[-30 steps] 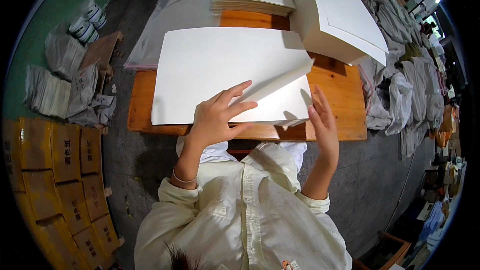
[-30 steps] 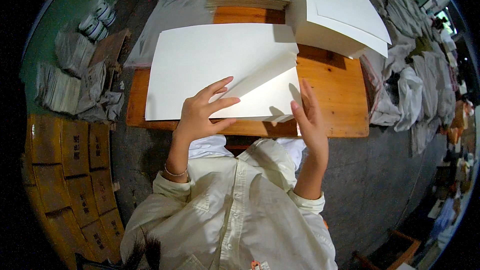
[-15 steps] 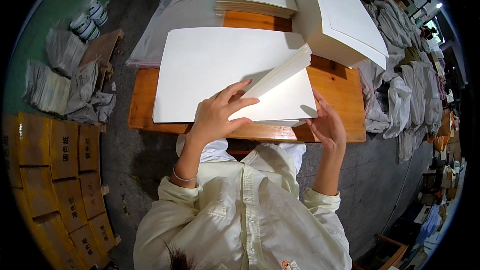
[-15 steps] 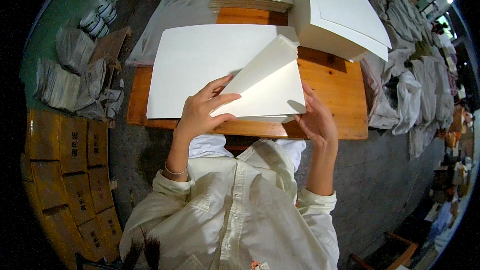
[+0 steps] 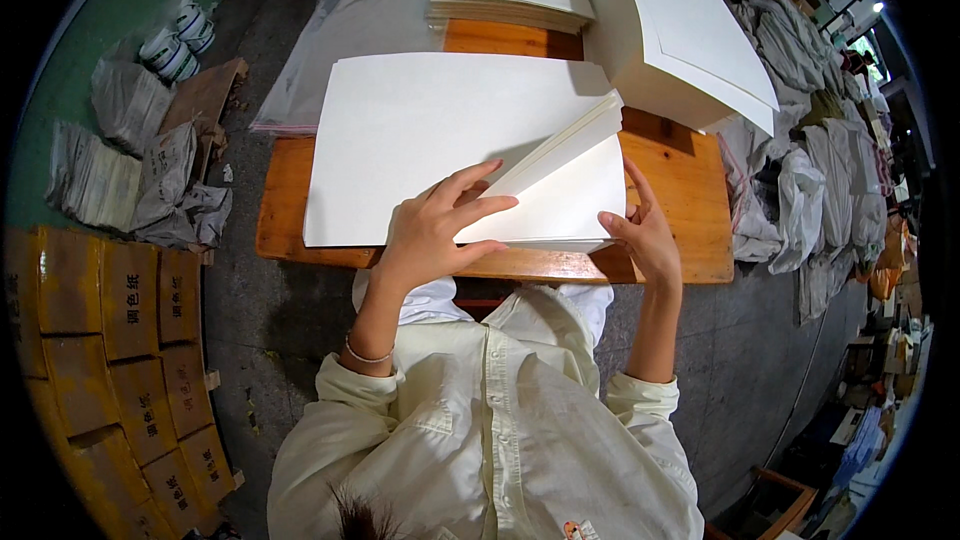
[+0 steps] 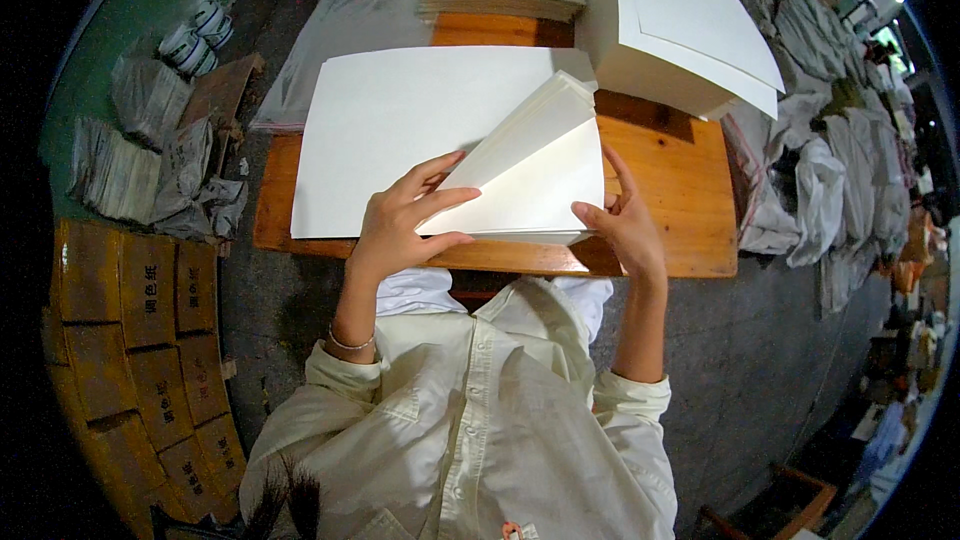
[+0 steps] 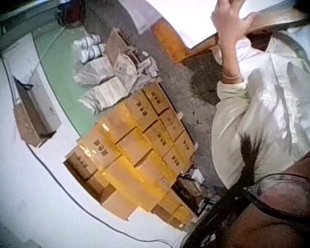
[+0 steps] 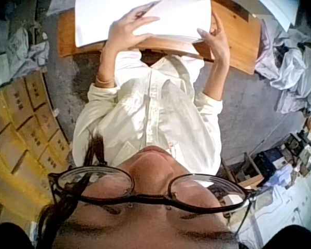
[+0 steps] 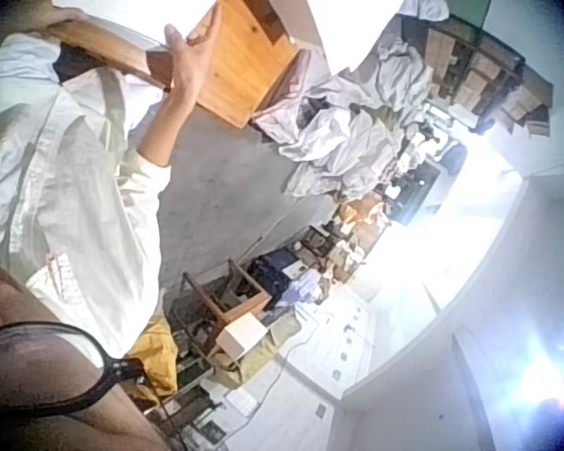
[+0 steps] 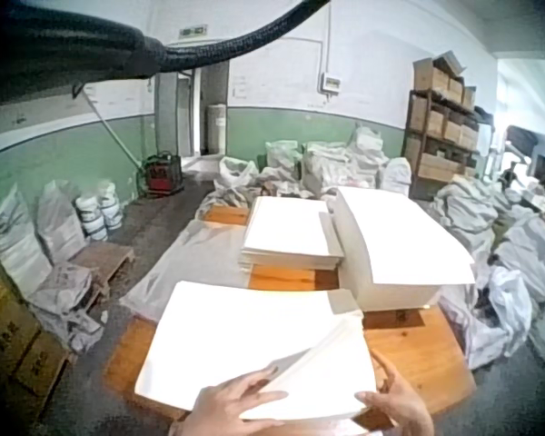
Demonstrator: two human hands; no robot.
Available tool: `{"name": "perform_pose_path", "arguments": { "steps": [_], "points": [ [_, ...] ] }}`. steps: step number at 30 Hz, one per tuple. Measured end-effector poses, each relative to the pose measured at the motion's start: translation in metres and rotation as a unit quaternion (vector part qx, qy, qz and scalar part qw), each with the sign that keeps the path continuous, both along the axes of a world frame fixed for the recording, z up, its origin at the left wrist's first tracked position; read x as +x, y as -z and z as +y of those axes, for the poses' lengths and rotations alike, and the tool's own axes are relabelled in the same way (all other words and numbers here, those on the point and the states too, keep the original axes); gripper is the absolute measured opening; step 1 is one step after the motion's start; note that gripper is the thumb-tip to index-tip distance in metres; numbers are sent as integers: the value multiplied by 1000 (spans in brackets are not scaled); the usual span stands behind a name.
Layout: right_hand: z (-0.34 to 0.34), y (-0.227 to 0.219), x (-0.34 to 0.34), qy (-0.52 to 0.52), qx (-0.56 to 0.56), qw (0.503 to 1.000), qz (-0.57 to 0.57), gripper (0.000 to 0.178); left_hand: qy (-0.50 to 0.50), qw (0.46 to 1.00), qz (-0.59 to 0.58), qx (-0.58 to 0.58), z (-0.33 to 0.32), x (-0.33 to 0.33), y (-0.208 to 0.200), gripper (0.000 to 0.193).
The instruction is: The person places white paper sheets into clear plastic bags on a wooden table. They smooth the paper, fold the bag edges, and stack the packaged items. The person also flips through a stack of loose white paper sheets to inspect them.
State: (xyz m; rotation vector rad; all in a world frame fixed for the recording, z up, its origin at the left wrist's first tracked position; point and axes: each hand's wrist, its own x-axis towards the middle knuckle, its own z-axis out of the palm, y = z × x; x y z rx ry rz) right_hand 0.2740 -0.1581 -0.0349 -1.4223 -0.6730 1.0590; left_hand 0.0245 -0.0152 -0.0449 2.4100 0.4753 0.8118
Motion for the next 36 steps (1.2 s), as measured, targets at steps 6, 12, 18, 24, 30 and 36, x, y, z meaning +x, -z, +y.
{"name": "perform_pose_path", "arguments": {
  "steps": [6,12,18,24,30,36],
  "points": [
    [2,4,-1,18,-20,999,-35,88,-2,1000,-5,4,0,0,-1,51],
    [-6,22,16,-10,25,999,41,94,-30,999,-37,17,1,2,8,39],
    [-4,15,8,-26,54,997,42,100,-42,998,-37,14,2,2,9,37],
    [-4,12,5,-12,15,1000,-10,98,-45,997,-54,28,3,5,15,47],
    [0,7,-1,10,12,1000,-1,96,-16,998,-37,37,-1,1,2,48],
    [2,5,-5,20,4,1000,-11,95,2,1000,-7,20,-3,1,-7,52]
  ]
}}
